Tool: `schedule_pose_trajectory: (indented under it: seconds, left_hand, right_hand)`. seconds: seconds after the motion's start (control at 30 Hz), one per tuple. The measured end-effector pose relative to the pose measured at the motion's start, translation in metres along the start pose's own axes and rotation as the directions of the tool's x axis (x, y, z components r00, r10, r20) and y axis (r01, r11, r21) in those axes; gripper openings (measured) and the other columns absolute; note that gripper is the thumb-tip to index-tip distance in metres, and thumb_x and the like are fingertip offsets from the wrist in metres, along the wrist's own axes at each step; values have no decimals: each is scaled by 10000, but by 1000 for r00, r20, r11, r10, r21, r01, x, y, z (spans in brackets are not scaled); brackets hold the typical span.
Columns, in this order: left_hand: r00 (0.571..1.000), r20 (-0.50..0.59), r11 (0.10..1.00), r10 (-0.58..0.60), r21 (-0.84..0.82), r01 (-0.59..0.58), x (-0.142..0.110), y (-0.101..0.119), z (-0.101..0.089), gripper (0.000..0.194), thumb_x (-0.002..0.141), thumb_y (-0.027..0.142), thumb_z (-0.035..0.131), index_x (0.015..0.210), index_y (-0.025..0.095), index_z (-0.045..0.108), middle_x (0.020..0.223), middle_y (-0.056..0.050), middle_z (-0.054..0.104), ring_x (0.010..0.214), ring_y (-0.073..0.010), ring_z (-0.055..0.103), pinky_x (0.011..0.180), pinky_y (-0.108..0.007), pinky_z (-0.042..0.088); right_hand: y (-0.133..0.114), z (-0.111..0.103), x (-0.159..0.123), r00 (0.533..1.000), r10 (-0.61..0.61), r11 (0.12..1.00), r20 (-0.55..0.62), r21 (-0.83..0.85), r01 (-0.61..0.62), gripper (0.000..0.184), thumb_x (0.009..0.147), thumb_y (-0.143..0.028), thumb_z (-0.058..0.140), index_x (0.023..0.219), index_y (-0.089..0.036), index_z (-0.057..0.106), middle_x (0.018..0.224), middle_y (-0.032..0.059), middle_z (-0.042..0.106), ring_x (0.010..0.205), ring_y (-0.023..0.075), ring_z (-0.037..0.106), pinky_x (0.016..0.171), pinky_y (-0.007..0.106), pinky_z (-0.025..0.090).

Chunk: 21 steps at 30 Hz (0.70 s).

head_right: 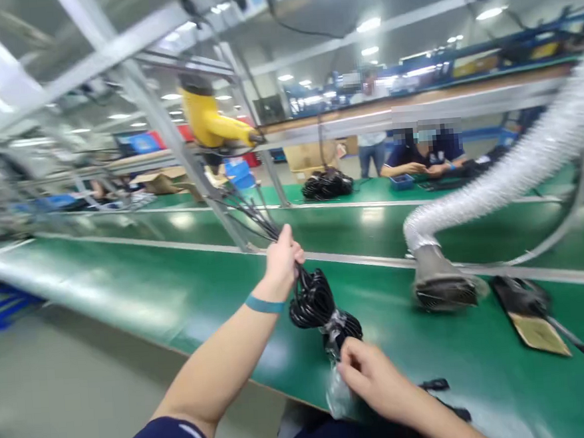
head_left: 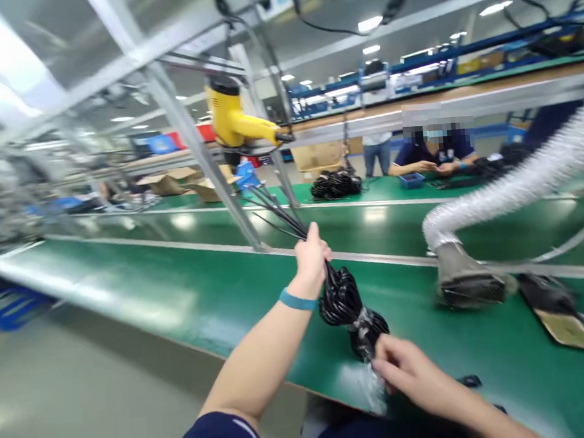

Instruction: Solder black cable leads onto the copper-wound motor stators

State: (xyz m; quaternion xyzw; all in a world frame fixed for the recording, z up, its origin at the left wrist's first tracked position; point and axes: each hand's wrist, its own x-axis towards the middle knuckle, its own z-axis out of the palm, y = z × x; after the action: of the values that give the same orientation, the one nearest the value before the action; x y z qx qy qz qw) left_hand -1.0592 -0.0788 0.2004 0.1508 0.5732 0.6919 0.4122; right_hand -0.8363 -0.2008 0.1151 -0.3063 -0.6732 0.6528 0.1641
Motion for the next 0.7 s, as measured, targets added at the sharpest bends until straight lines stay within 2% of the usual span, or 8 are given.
schedule_pose_trajectory:
  seconds: [0.07, 0.13, 0.23, 0.33, 0.43, 0.5, 0.57, 0.7]
  left_hand:
    - [998, 54, 1000, -12, -13, 13, 1, 5, -9, 587, 823, 605, 734, 603, 230, 340, 399, 98, 308, 333, -54, 319, 356, -194, 236]
    - [984, 167, 998, -60, -26, 65, -4, 12, -20, 583, 784, 623, 763, 611, 215, 383, 403, 97, 314, 332, -58, 311, 356, -190, 243]
    - [867, 475, 978, -148, -58, 199, -21, 23, -37, 569, 766, 607, 784, 632, 205, 405, 408, 106, 310, 325, -50, 257, 344, -167, 234]
    - [680, 717, 950, -151, -84, 299, -46, 33, -49, 514, 856, 551, 713, 650, 199, 400, 417, 110, 294, 321, -45, 208, 345, -147, 240]
    - [533, 839, 940, -107, -88, 328, -71, 39, -54, 449, 937, 496, 616, 667, 196, 420, 432, 105, 284, 323, -50, 203, 359, -144, 253]
    - [443, 893, 938, -83, -81, 338, -84, 43, -56, 428, 947, 485, 596, 673, 200, 434, 432, 101, 275, 321, -57, 210, 361, -149, 251]
    - [375, 925, 931, -64, -80, 356, -93, 48, -61, 425, 944, 487, 592, 669, 203, 435, 428, 97, 261, 318, -61, 214, 362, -151, 255]
    - [357, 934, 906, -29, -126, 403, -101, 59, -80, 454, 920, 485, 613, 633, 202, 403, 400, 95, 233, 289, -58, 201, 350, -151, 269]
  right_hand:
    - [-4, -21, -15, 997, 82, 917, 4, 391, -77, 343, 930, -496, 572, 763, -219, 459, 775, 35, 659, 595, 151, 591, 574, 287, 465]
    - [-7, -42, -25, 978, 158, 818, -136, 573, -52, 381, 881, -531, 626, 729, -228, 452, 864, 94, 725, 619, 197, 655, 552, 322, 504]
    - [-4, -64, -24, 896, 156, 841, -417, 532, 101, 365, 857, -517, 650, 696, -236, 481, 1044, 154, 767, 984, 323, 737, 777, 441, 600]
    - [9, -65, -4, 819, -9, 963, -574, 217, 163, 345, 883, -536, 628, 740, -243, 516, 1314, 151, 699, 1307, 346, 604, 1098, 534, 479]
    - [32, -48, 26, 877, -172, 979, -448, -180, 100, 395, 866, -618, 603, 768, -237, 566, 1329, 158, 688, 1324, 334, 586, 1129, 489, 455]
    - [49, -33, 42, 955, -157, 949, -253, -306, 76, 449, 879, -659, 529, 739, -235, 575, 1054, 135, 767, 1098, 305, 696, 968, 417, 557]
    - [63, -19, 51, 989, -110, 938, -100, -339, 70, 495, 906, -670, 452, 705, -232, 564, 770, 71, 722, 819, 247, 701, 791, 350, 580]
    - [74, -12, 49, 997, -64, 944, -39, -327, 48, 549, 861, -720, 472, 646, -218, 525, 631, 20, 614, 624, 181, 576, 623, 284, 512]
